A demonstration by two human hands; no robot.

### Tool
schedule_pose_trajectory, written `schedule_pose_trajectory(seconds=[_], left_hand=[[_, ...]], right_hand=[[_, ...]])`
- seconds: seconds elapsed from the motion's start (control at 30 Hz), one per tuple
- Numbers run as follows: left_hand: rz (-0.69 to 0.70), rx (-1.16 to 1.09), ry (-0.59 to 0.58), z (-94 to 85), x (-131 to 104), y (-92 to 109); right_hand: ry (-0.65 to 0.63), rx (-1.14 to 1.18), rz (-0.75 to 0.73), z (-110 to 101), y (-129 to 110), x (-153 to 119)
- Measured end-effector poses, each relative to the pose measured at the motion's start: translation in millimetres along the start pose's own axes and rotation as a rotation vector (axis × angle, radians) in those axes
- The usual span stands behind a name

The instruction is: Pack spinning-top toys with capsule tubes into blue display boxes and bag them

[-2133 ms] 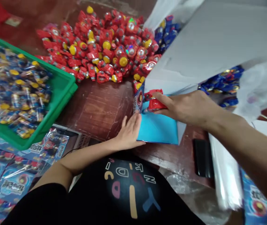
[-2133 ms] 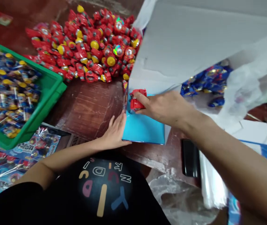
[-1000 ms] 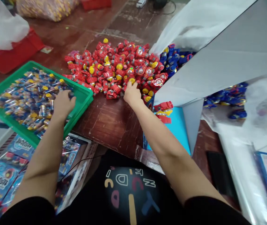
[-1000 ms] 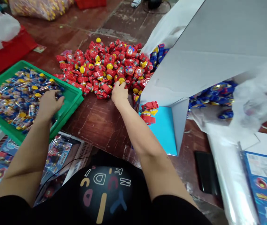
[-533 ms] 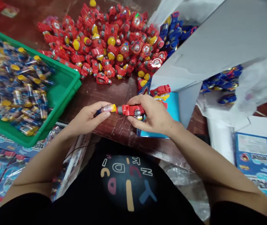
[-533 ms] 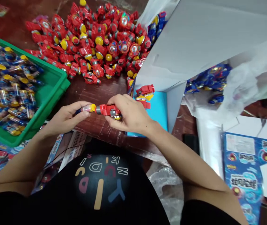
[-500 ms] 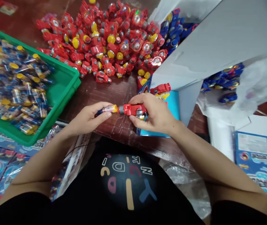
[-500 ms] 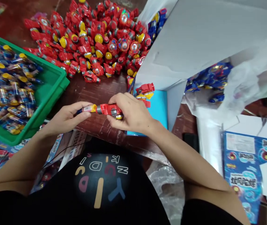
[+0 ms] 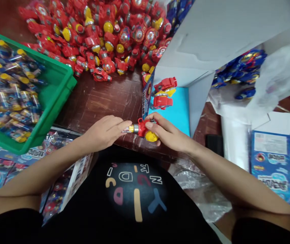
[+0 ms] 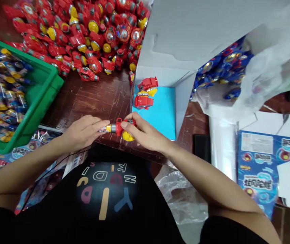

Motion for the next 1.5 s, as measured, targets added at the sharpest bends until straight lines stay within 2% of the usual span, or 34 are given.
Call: schedule_pose_trajectory(seconds=[0.07,0.17,0.23,0.3,0.4,0.47,0.5,0.57,0.63,0.7,0.77,0.83,0.93,1.07,1.13,1.17,1.23,1.33,1.4,1.47,1.5], left_hand=[[-0.043,-0.102,-0.049,2.2,6.0,-3.3],[-0.155,-0.258,-0.117,3.8,15.1,-6.5],[-0.142,-0.257,-0.113,5.4,19.7,-4.6],[-0.037,-0.161,-0.057,8.0,23.0,0.5],[0.154,0.033,0.05,16.0,25.9,10.5],[0.18,0.06,0.087,26.1,27.9,14.5],[0.149,0.031,0.1,33.2,29.1,15.0],[0.001,-0.075,0.108,52.7,31.5,12.9],[-0.186,-0.167,0.081,79.6,32.6,8.8],[-0.341,-0.196,0.014,108.8,32.4,5.2],[-0.419,-0.202,-0.058,132.5,32.1,3.6],[-0.454,-0.215,-0.108,146.7,32.4,3.6],[-0.463,-0.218,-0.135,154.3,34.7,8.2],[-0.465,-0.224,-0.192,152.0,36.5,16.1],[-0.45,-0.228,-0.176,134.3,33.1,11.5],[-0.452,-0.203,-0.135,117.6,28.7,4.3],[-0.499,-0.067,0.004,68.4,12.0,-22.7],[-0.701,0.286,0.206,-25.1,-34.5,-93.3],[-0.856,0.464,0.248,-79.9,-70.3,-149.4],[-0.921,0.516,0.269,-117.4,-97.8,-199.3],[-0.928,0.52,0.28,-128.9,-106.8,-219.6]], right_hand=[[0.023,-0.175,-0.087,-13.4,-2.9,-15.2],[0.191,-0.565,-0.31,-30.8,-5.4,-37.9],[0.26,-0.636,-0.366,-33.4,-0.6,-48.1],[0.278,-0.463,-0.311,-31.6,7.5,-53.0],[0.287,-0.084,-0.109,-28.7,20.9,-57.2],[0.313,-0.076,-0.069,-31.6,25.2,-62.4],[0.336,-0.155,-0.099,-35.5,25.7,-66.1],[0.406,-0.394,-0.191,-46.8,25.5,-74.5],[0.492,-0.691,-0.251,-59.8,24.3,-81.8],[0.521,-0.998,-0.269,-69.4,20.6,-84.6],[0.462,-1.236,-0.302,-73.1,12.5,-82.5],[0.344,-1.374,-0.381,-71.0,1.0,-75.9],[0.181,-1.473,-0.437,-63.2,-12.0,-57.3],[0.093,-1.52,-0.365,-56.1,-15.6,-26.5],[0.043,-1.54,-0.355,-57.3,-23.0,-16.1],[0.016,-1.549,-0.355,-59.0,-30.8,-11.1],[0.016,-1.574,-0.356,-62.1,-55.8,4.7],[0.015,-1.6,-0.301,-50.0,-102.1,61.6],[-0.07,-1.563,-0.287,-22.9,-125.6,120.2],[-0.115,-1.494,-0.353,12.5,-139.6,182.3],[-0.138,-1.479,-0.328,28.8,-140.8,211.1]])
Point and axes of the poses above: each hand's wrist, its own x-axis towards the middle knuckle, its own z-axis out of the palm, y = z × x, the point moved 3 cm from there along x, towards the middle knuckle, and after that the axes turned 2 degrees about z, right-handed, at the moved point
